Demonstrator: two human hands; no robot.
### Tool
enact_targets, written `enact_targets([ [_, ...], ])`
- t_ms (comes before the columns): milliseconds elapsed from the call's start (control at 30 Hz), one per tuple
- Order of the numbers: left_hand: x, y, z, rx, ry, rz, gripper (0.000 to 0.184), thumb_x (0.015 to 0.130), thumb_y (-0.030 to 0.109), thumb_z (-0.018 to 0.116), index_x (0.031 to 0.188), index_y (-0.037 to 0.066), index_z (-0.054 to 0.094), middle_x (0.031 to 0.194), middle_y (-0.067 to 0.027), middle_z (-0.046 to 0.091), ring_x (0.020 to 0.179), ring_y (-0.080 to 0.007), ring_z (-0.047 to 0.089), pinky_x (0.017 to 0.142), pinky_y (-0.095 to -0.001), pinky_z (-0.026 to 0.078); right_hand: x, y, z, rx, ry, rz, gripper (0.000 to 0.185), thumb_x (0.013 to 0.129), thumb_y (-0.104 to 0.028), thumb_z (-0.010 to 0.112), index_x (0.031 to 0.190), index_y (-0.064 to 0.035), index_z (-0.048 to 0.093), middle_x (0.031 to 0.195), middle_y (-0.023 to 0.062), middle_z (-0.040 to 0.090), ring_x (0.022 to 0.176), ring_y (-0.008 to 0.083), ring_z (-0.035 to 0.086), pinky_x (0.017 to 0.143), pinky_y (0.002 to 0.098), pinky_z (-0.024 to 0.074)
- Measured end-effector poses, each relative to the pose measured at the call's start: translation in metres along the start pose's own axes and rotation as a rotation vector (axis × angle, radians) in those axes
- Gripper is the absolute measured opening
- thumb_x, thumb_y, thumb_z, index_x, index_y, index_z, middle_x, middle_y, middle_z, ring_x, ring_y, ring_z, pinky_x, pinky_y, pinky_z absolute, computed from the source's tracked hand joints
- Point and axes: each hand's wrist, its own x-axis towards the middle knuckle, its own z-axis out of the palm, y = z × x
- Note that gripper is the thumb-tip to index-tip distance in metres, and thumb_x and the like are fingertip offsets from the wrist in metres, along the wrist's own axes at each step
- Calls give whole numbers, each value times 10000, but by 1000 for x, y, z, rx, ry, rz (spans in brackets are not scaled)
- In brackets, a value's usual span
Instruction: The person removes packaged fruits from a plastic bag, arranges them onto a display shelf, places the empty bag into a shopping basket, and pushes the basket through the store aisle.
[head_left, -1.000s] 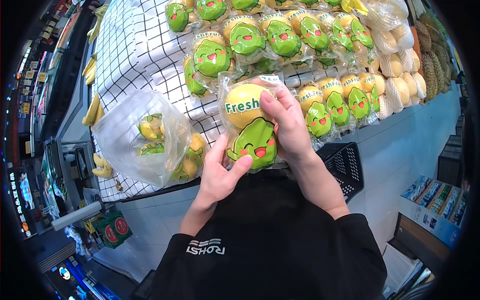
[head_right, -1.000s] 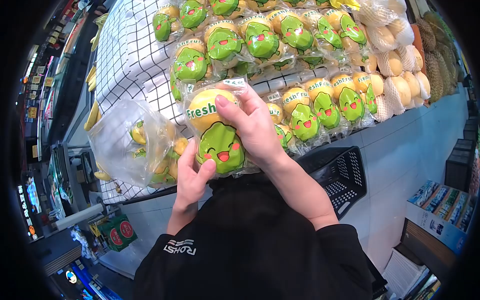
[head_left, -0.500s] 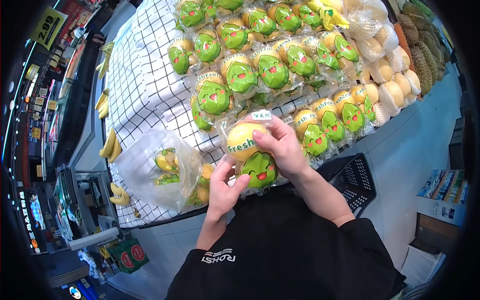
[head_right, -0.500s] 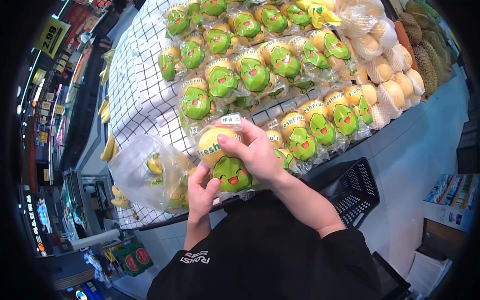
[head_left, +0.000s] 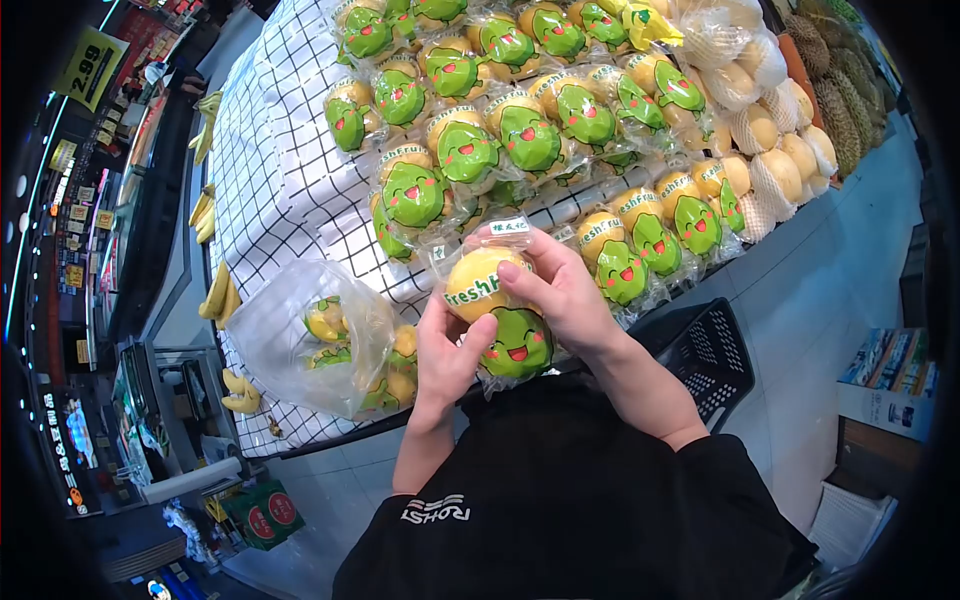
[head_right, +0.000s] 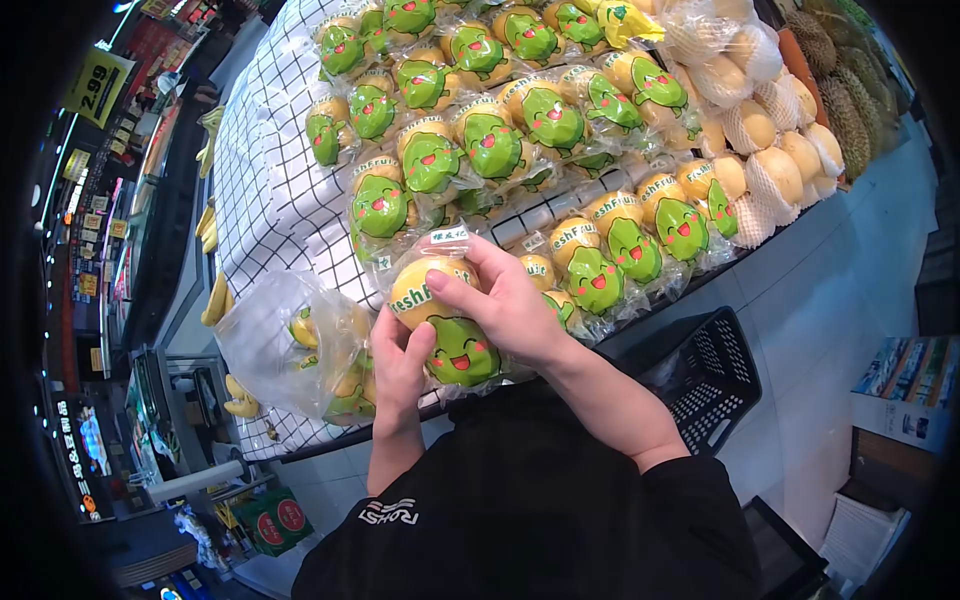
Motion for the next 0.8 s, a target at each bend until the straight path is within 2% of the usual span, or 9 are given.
enact_targets([
  [100,2,0,5,-52,4,33,540,890,205,699,1310,-29,454,1162,-114,617,1008,-149,624,864,-282,501,1,-2,-4,61,-41,6,391,965,-159,592,1306,17,513,1238,92,604,1133,152,577,975,312,470],
  [300,1,-4,6,-72,-37,10,464,905,188,687,1264,-24,483,1162,-109,622,1033,-152,616,890,-297,494,3,-6,-13,-151,9,-53,303,971,-132,571,1231,22,567,1136,81,648,1048,139,615,936,301,490],
  [400,4,-5,9,-72,-45,3,420,913,166,675,1244,-22,497,1151,-102,626,1030,-146,613,891,-294,493,6,-6,-11,-79,39,-102,248,966,-107,566,1174,25,597,1066,71,667,984,125,633,897,289,506],
  [467,4,-8,11,-74,-32,8,401,921,159,668,1238,-23,505,1137,-95,629,1015,-134,611,888,-286,488,8,-3,-12,20,46,-126,195,960,-90,598,1126,11,607,1002,42,664,909,76,619,808,251,514],
  [800,4,-11,5,-81,-67,-10,392,933,160,656,1241,-29,502,1146,-90,625,1026,-133,600,903,-288,479,11,-4,-9,-16,54,-102,180,970,-91,585,1117,10,610,979,24,659,894,59,613,792,232,512],
])
